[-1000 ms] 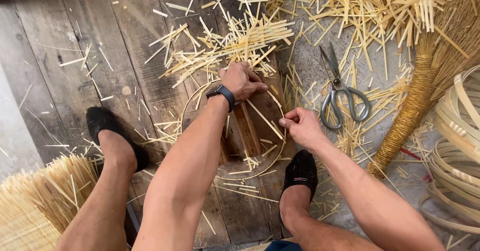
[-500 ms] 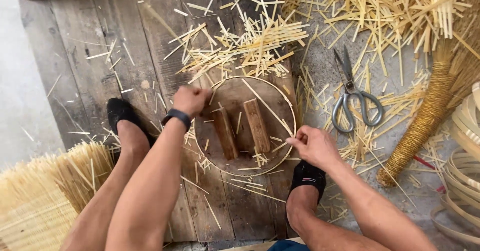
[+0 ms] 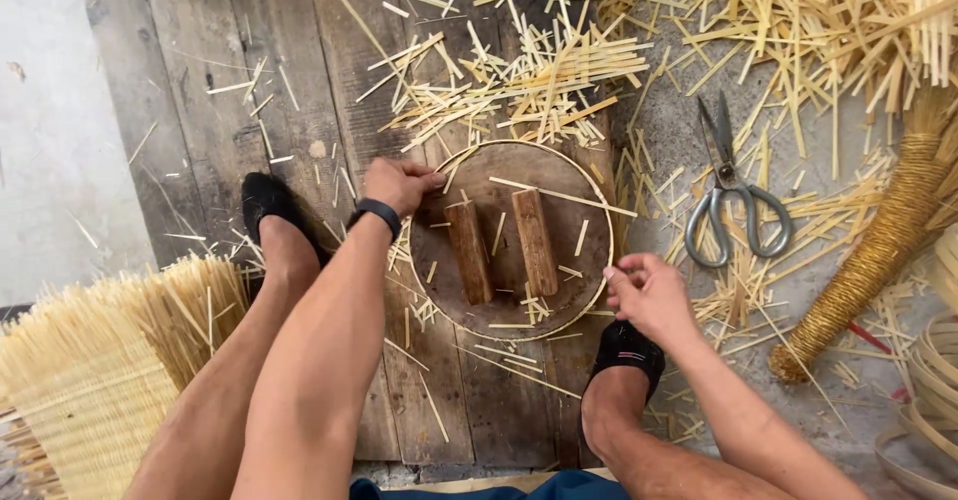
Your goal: Weaving and trimming a circular bamboo basket base using strips of bamboo, a circular hoop, and large scissors.
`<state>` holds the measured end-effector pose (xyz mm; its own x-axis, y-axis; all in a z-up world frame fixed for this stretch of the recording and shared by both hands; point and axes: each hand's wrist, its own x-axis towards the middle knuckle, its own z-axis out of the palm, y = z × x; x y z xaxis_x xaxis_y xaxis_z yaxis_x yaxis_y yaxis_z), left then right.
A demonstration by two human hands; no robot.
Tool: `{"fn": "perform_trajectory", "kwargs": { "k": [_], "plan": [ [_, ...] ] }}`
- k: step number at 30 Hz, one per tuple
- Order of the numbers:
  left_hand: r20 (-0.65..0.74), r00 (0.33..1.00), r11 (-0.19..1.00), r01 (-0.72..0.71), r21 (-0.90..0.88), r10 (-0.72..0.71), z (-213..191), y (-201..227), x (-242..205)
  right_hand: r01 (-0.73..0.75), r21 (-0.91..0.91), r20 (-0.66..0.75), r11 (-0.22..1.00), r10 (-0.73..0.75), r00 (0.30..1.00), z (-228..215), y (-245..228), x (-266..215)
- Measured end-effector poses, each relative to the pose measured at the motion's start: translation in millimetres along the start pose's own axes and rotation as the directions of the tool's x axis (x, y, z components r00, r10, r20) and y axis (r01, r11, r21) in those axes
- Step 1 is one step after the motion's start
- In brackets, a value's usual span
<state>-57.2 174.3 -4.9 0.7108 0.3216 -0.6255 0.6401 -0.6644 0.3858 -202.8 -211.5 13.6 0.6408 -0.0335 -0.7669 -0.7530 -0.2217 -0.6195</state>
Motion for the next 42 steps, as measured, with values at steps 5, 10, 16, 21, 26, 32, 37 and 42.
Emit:
{"fn": "perform_trajectory", "kwargs": {
  "k": [5, 10, 16, 21, 26, 32, 37, 42],
  "plan": [
    [-0.116, 0.974, 0.970, 0.176, -0.166, -0.196, 8.5, -31.1, -82.3, -0.083, -0.067, 0.026, 0.994, 0.085, 0.996, 10.1, 7.4, 0.1],
    [0.109, 0.882, 0.630, 0.409, -0.660, -0.458, 48.4, -101.3, -128.7, -0.071, 0.014, 0.066, 0.997, 0.070, 0.995, 16.8, 13.7, -0.8],
    [0.154, 0.864, 0.470, 0.401, -0.786, -0.480, 63.1, -94.4, -131.3, -0.090, 0.082, -0.005, 0.993, 0.091, 0.996, 11.8, 6.5, 1.6],
    [-0.021, 0.835, 0.578, 0.362, -0.731, -0.549, 78.7, -66.2, -159.1, 0.026, 0.215, -0.065, 0.976, -0.012, 0.998, 3.9, 7.3, 12.9],
    [0.300, 0.808, 0.232, 0.462, -0.856, -0.507, 141.1, -79.6, -202.7, -0.014, 0.170, 0.010, 0.985, 0.012, 1.000, 2.8, 2.3, 11.7],
    [0.337, 0.827, 0.128, 0.433, -0.892, -0.450, 147.9, -79.9, -210.2, -0.024, 0.116, 0.028, 0.993, 0.021, 0.999, 8.1, 4.8, 16.6],
    [0.303, 0.816, 0.169, 0.431, -0.886, -0.492, 148.6, -78.1, -208.8, -0.004, 0.096, -0.027, 0.995, 0.007, 1.000, 11.0, 10.5, 20.3],
    [0.423, 0.814, 0.194, 0.525, -0.829, -0.398, 94.5, -46.9, -211.9, -0.018, -0.101, -0.009, 0.995, 0.017, 1.000, 1.2, -26.3, 5.4]
  ]
}}
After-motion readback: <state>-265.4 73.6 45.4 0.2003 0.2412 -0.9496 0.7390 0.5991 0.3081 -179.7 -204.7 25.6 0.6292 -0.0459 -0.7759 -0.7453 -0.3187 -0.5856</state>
